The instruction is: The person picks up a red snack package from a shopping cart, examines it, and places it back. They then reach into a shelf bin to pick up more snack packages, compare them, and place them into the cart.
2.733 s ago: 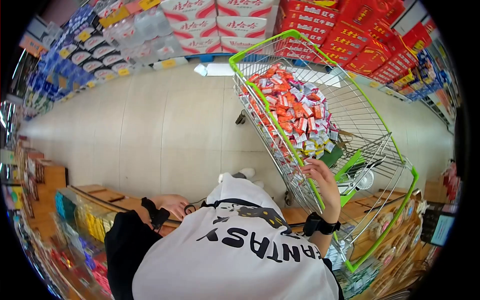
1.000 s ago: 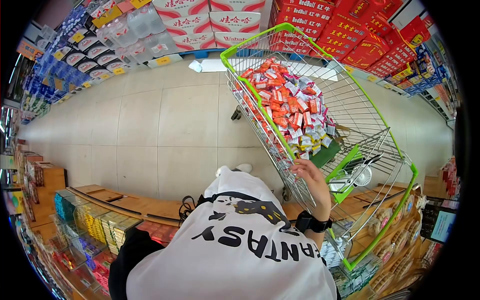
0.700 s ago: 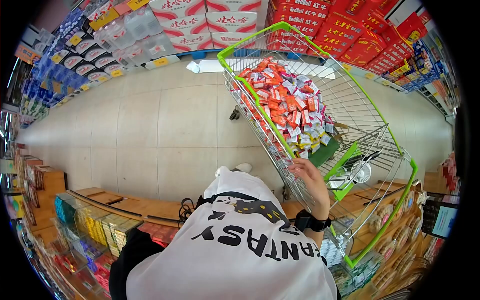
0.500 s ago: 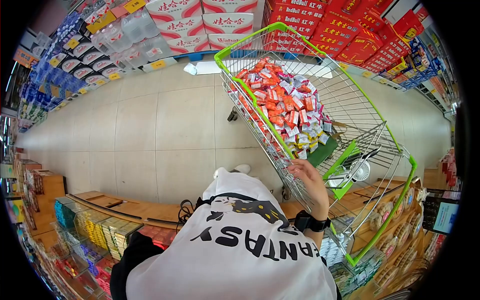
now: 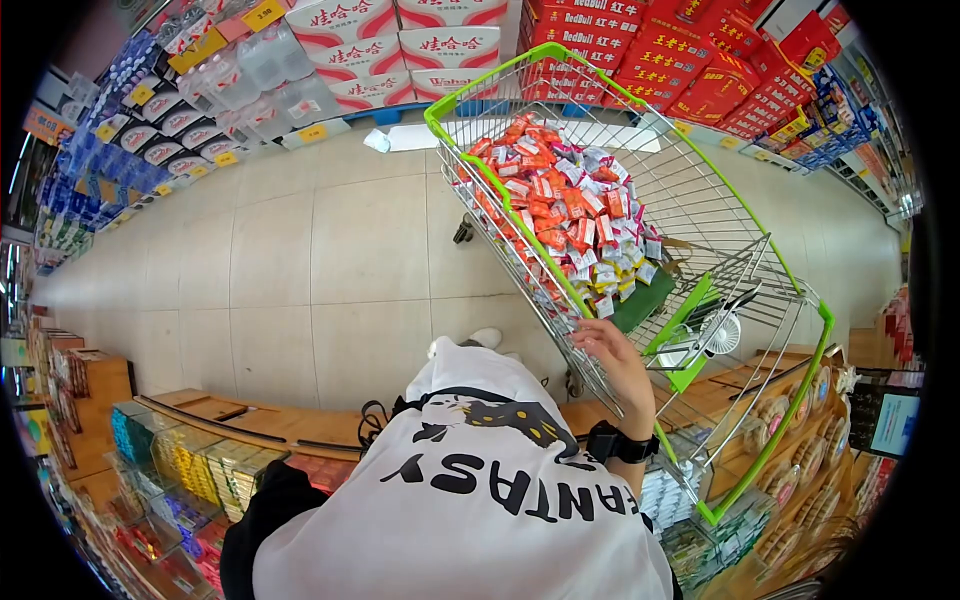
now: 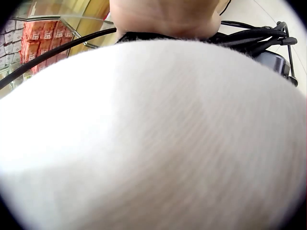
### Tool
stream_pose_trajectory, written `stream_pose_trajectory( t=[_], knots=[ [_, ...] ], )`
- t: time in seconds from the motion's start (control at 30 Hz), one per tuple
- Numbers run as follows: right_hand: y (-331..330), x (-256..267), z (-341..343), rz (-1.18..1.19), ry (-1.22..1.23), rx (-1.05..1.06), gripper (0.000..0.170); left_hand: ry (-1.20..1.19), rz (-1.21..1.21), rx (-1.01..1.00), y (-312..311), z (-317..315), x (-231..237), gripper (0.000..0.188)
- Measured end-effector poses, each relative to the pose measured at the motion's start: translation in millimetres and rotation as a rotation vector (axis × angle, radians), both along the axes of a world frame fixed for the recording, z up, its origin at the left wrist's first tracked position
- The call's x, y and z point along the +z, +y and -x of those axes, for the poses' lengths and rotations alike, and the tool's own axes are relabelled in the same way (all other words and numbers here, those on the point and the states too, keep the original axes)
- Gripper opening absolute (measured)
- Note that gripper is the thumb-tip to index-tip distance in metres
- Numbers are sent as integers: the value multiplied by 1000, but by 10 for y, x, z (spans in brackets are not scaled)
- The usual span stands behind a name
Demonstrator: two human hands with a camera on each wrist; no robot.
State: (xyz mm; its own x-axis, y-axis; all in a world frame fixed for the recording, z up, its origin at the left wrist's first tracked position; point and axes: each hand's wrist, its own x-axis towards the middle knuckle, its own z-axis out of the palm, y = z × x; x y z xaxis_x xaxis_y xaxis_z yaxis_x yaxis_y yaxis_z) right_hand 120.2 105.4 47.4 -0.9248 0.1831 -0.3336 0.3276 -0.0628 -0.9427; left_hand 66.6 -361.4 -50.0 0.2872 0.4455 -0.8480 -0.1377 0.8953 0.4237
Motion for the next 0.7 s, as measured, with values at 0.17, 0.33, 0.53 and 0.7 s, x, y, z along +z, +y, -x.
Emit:
stream_pose_trajectory(
  t=[0.17,0.33,0.53,0.7],
  knots=[
    [-13,-12,-47,-5,-8,-17,26,1,3,-13,-2,10,-4,31],
    [-26,-36,-64,1,-15,3,26,7,4,-19,-7,22,5,31],
    [-43,-104,-77,21,6,8,27,11,5,-21,-16,33,10,32],
    [-50,-110,-79,23,2,2,28,17,5,-37,-24,48,6,32]
  ],
)
